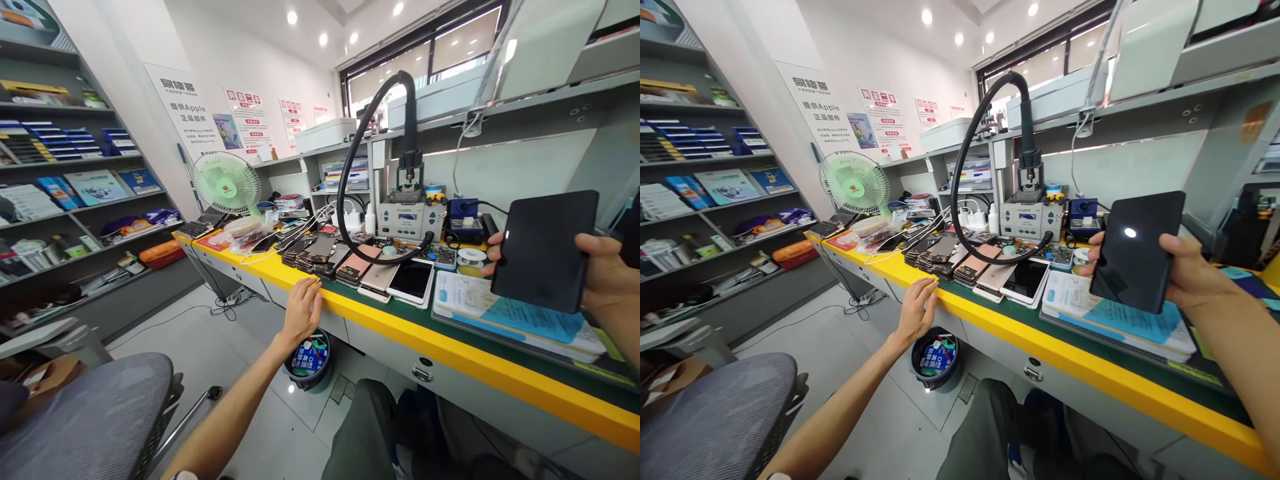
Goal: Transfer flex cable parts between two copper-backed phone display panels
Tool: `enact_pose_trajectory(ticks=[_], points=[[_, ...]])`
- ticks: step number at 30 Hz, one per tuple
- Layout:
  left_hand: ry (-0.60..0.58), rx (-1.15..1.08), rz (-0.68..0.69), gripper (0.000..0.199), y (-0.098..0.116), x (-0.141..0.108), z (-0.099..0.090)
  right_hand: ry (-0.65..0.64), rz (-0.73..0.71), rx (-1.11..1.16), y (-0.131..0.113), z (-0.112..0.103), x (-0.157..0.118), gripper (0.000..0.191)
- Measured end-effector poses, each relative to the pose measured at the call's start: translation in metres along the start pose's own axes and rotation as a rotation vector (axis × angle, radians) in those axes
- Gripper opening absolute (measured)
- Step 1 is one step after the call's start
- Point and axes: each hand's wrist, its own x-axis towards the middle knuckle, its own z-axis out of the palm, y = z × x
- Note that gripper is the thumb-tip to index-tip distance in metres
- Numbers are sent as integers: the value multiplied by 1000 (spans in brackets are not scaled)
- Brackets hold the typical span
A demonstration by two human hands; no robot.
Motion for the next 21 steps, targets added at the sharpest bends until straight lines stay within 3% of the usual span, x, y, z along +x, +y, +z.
enact_pose_trajectory(ticks=[5, 13, 21], points=[[8, -4, -19, 37, -3, -23, 5, 119, 0, -110, 1, 2, 5, 52], [67, -30, -69, 43, -3, -35, 24, 138, 134, -107, 12, -9, 14, 49], [67, -67, -55, 41, 2, -31, 15, 8, 245, -47, 17, -4, 17, 36]])
